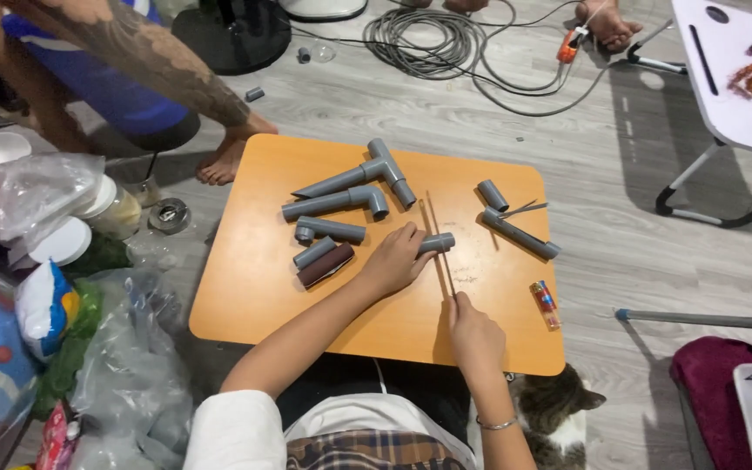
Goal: The person uses a metal file to smooth the edges of a small gray plastic pipe fitting. They hold the fitting with one hand and file the rim with the other, rotating the piece to work on different sides. A cat lies on the floor nearby and is petted by another person.
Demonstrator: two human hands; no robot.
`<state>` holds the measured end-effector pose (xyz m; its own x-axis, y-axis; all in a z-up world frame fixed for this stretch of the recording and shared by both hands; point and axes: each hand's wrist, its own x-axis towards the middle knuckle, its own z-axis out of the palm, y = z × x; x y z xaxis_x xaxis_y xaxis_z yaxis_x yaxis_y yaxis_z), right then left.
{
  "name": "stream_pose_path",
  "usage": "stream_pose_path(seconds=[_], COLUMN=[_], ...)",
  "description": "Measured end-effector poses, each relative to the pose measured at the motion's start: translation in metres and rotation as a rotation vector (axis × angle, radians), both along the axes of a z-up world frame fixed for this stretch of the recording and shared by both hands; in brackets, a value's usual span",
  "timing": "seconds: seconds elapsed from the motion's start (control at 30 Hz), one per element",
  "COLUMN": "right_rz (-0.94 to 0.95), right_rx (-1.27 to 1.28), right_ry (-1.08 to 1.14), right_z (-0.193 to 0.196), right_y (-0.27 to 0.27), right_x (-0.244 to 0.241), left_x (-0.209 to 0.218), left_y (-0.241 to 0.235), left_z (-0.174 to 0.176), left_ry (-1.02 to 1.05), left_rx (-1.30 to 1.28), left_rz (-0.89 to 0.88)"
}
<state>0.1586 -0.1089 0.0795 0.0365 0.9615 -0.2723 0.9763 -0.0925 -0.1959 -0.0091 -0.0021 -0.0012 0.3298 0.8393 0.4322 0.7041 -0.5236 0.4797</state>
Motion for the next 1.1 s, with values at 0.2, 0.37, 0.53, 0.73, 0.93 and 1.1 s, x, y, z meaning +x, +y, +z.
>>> stream_pose_path(seconds=[0.2, 0.37, 0.53, 0.73, 0.93, 1.1], right_rz=[0.020, 0.010, -0.002, 0.024, -0.072, 0.052], right_rx=[0.005, 0.016, 0.031, 0.032, 0.177, 0.451], right_ry=[0.008, 0.032, 0.055, 0.051, 0.197, 0.209], right_z=[-0.010, -0.023, -0.020, -0.023, 0.002, -0.021], right_y=[0.004, 0.007, 0.012, 0.020, 0.020, 0.029], right_x=[0.005, 0.007, 0.008, 0.004, 0.013, 0.014], left_x=[-0.002, 0.000, 0.001, 0.001, 0.003, 0.005], left_y=[0.002, 0.007, 0.010, 0.015, 0.005, 0.005], left_z=[0.003, -0.008, -0.018, -0.022, -0.004, -0.007], left_ry=[0.111, 0.170, 0.184, 0.172, 0.162, 0.124], left_rx=[0.231, 0.319, 0.330, 0.214, 0.123, 0.079], left_rz=[-0.031, -0.122, -0.147, -0.040, 0.107, 0.082])
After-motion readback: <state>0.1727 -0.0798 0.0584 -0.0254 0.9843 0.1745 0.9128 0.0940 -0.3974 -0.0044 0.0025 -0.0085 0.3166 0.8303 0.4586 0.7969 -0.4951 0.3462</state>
